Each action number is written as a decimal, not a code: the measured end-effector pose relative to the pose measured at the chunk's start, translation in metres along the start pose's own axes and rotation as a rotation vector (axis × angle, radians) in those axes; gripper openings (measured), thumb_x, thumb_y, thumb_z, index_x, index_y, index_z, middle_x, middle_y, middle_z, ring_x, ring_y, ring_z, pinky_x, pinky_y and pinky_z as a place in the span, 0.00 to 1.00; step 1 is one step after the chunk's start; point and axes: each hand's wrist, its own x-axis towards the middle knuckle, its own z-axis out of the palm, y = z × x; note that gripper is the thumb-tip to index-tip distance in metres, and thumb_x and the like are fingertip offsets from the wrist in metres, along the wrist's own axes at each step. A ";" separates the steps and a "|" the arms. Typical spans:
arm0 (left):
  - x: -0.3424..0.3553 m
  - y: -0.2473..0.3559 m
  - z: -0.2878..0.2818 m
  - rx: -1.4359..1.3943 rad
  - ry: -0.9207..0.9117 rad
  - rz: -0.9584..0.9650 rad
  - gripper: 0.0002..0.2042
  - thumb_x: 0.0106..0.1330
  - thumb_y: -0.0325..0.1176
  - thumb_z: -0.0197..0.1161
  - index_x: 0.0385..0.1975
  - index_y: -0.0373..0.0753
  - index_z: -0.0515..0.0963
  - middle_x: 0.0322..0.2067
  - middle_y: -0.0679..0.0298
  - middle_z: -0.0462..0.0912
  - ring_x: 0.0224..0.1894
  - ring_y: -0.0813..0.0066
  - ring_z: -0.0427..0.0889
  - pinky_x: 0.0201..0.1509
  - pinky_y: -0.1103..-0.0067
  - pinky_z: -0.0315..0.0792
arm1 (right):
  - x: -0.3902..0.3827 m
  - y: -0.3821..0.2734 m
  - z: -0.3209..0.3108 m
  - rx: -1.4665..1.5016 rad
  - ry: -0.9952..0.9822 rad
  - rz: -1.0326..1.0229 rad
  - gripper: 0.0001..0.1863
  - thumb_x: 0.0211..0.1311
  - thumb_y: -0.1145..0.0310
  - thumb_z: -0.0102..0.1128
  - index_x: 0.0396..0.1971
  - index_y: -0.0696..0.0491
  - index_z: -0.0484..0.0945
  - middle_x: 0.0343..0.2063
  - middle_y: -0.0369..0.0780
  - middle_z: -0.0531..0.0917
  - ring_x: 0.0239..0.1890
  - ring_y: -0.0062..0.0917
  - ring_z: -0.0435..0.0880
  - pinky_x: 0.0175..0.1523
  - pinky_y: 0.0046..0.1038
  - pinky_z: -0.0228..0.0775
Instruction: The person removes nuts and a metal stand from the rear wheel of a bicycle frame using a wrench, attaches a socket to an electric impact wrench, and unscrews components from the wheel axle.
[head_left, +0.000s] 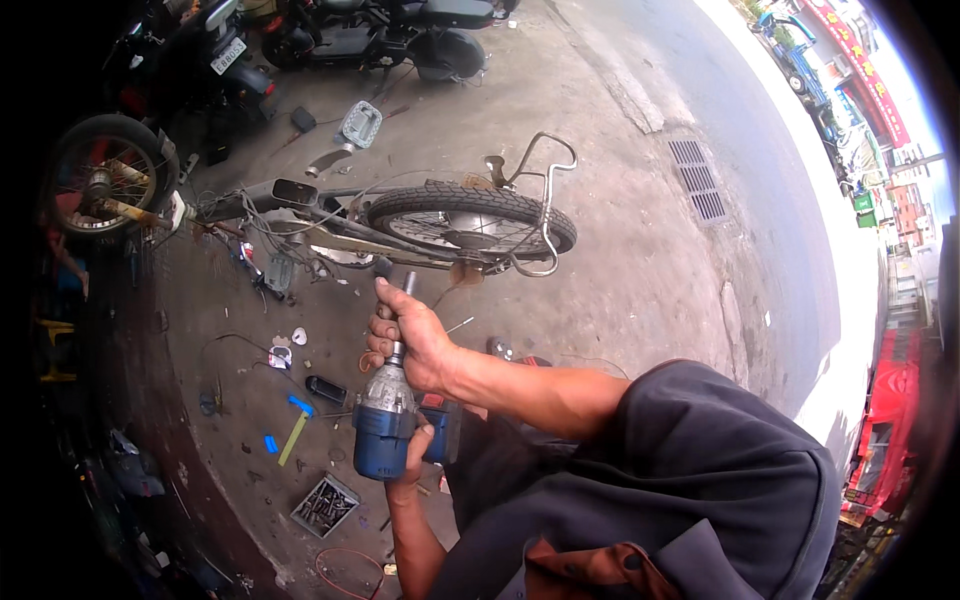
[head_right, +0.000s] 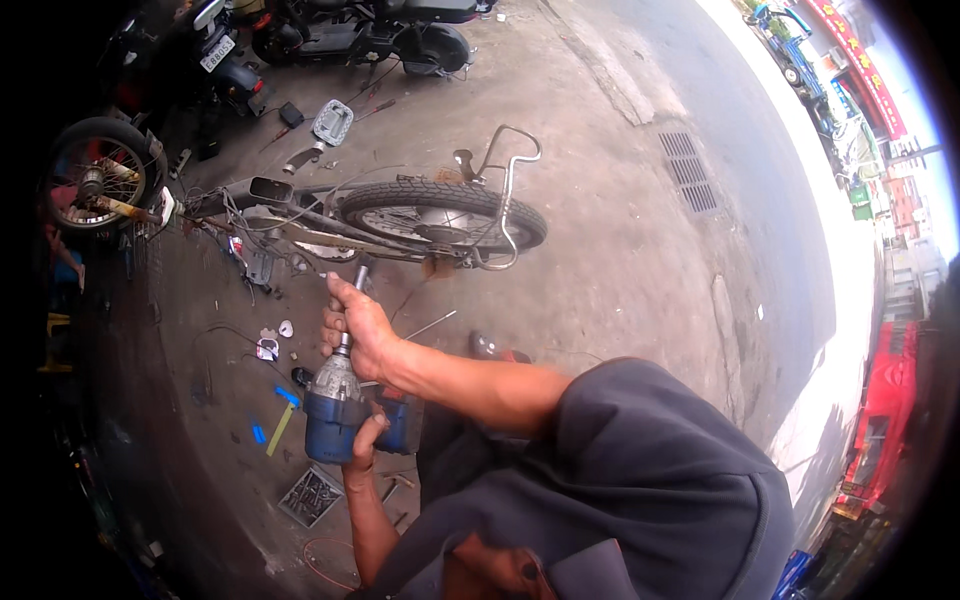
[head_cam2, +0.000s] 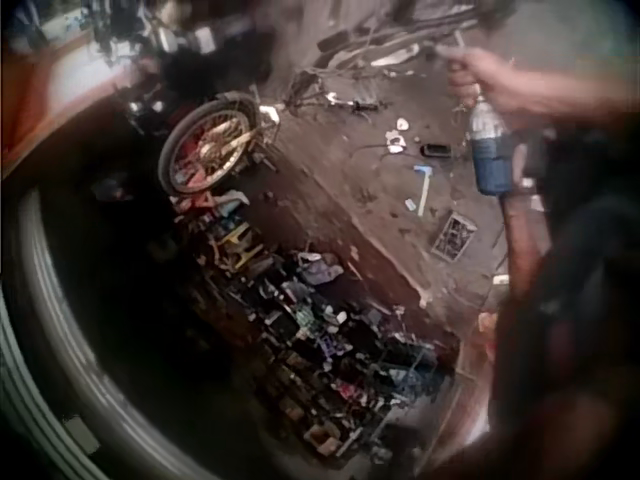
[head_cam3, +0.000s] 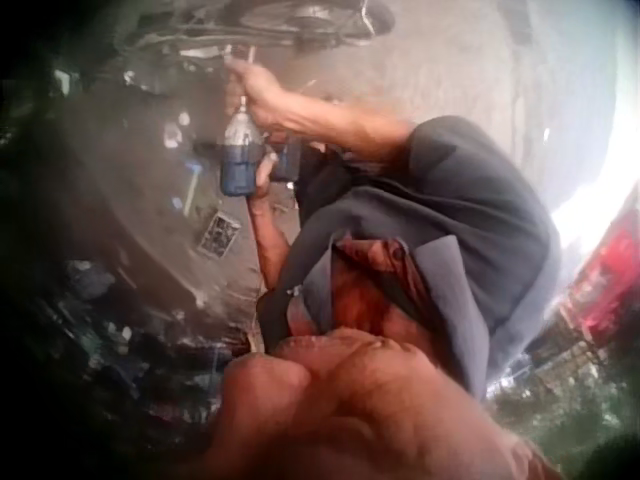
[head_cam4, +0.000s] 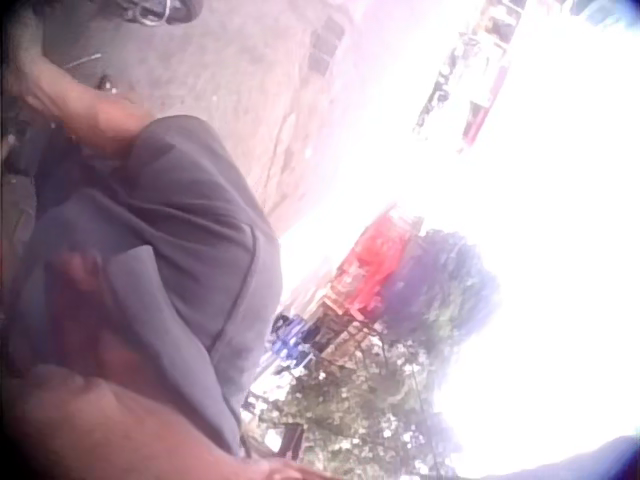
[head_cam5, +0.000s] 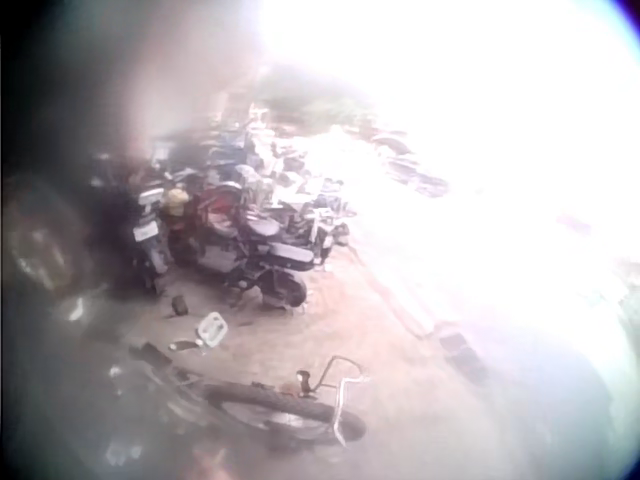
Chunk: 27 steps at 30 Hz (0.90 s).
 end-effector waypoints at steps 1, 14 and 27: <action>0.000 0.002 0.000 0.016 0.045 -0.012 0.12 0.47 0.21 0.60 0.33 0.36 0.73 0.27 0.68 0.74 0.30 0.78 0.72 0.36 0.79 0.69 | -0.001 0.003 0.001 0.006 0.001 -0.013 0.19 0.60 0.50 0.51 0.17 0.45 0.59 0.08 0.28 0.56 0.09 0.17 0.55 0.18 0.25 0.55; -0.020 -0.031 -0.014 -0.173 0.057 -0.116 0.10 0.46 0.21 0.60 0.30 0.36 0.74 0.26 0.69 0.75 0.27 0.79 0.73 0.34 0.82 0.69 | -0.003 0.034 -0.017 -0.047 0.062 -0.026 0.19 0.60 0.51 0.53 0.18 0.46 0.61 0.09 0.29 0.58 0.10 0.18 0.58 0.18 0.26 0.58; 0.030 -0.206 0.067 -0.442 0.294 -0.298 0.08 0.52 0.24 0.59 0.33 0.34 0.75 0.28 0.64 0.77 0.29 0.75 0.76 0.38 0.80 0.69 | 0.070 0.007 -0.155 -0.231 0.377 -0.102 0.13 0.61 0.56 0.52 0.25 0.50 0.66 0.16 0.32 0.66 0.16 0.19 0.67 0.22 0.26 0.68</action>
